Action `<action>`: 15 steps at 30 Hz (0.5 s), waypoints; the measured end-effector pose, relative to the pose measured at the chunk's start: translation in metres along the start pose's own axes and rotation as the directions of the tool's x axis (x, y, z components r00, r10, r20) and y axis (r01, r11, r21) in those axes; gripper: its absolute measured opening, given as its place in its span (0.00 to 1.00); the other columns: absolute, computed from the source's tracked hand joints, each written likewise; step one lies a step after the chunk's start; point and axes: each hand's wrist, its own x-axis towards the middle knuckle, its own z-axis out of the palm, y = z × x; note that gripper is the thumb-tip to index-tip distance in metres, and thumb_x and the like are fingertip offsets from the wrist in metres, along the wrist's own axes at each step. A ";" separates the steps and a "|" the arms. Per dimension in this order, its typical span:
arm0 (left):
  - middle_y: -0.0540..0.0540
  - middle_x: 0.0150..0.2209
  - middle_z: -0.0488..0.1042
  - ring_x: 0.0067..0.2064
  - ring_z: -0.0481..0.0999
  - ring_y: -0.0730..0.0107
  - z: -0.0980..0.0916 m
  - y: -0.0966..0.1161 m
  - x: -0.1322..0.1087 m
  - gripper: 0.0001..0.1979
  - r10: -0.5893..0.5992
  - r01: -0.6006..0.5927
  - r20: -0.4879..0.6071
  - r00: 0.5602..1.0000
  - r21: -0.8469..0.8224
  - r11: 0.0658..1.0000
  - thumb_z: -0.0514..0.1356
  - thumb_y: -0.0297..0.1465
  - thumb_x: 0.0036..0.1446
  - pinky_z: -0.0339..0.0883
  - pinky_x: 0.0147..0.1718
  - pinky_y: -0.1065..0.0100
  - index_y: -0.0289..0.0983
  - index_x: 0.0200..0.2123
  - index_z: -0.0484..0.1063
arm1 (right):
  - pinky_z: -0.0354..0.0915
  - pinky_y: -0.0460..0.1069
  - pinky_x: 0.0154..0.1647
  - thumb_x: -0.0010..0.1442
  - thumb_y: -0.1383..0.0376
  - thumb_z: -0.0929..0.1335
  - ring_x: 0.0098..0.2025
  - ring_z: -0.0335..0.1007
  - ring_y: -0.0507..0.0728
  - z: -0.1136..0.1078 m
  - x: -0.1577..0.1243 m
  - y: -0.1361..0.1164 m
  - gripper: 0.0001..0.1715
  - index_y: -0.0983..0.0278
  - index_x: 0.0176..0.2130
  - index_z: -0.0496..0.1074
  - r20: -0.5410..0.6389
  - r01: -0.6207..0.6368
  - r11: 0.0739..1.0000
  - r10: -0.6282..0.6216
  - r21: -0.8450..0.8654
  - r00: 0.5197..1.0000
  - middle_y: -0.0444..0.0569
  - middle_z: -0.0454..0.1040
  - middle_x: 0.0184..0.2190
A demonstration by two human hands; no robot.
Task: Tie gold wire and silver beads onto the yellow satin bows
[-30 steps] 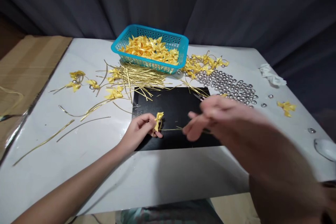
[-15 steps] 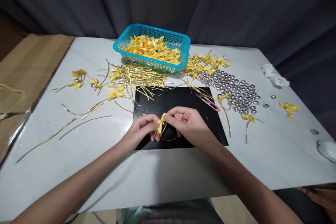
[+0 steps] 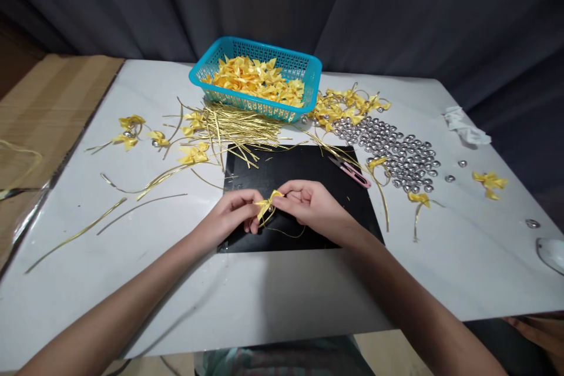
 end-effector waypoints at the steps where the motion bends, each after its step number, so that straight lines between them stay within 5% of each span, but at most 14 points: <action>1: 0.52 0.17 0.68 0.21 0.65 0.76 0.000 0.000 0.000 0.10 0.005 -0.005 -0.008 1.000 -0.005 1.000 0.55 0.32 0.52 0.58 0.23 0.73 0.36 0.22 0.67 | 0.37 0.42 0.16 0.52 0.55 0.69 0.17 0.38 0.43 0.001 0.001 0.002 0.18 0.69 0.32 0.68 0.015 -0.019 1.000 0.019 0.009 1.000 0.34 0.48 0.15; 8: 0.52 0.18 0.68 0.22 0.66 0.76 -0.003 -0.002 0.000 0.10 0.009 -0.010 -0.022 1.000 -0.030 0.999 0.54 0.30 0.53 0.58 0.23 0.74 0.36 0.21 0.66 | 0.40 0.42 0.19 0.52 0.57 0.68 0.19 0.42 0.44 0.002 0.000 0.004 0.16 0.70 0.30 0.69 -0.075 -0.001 0.997 0.007 0.082 0.997 0.37 0.53 0.17; 15: 0.52 0.18 0.68 0.22 0.66 0.76 -0.002 -0.003 0.001 0.09 -0.007 0.007 -0.009 1.000 -0.036 0.999 0.55 0.30 0.52 0.58 0.23 0.73 0.36 0.21 0.67 | 0.37 0.43 0.19 0.47 0.57 0.72 0.18 0.39 0.44 0.006 -0.006 -0.004 0.17 0.69 0.29 0.70 -0.170 0.046 0.988 -0.021 0.148 0.985 0.34 0.47 0.15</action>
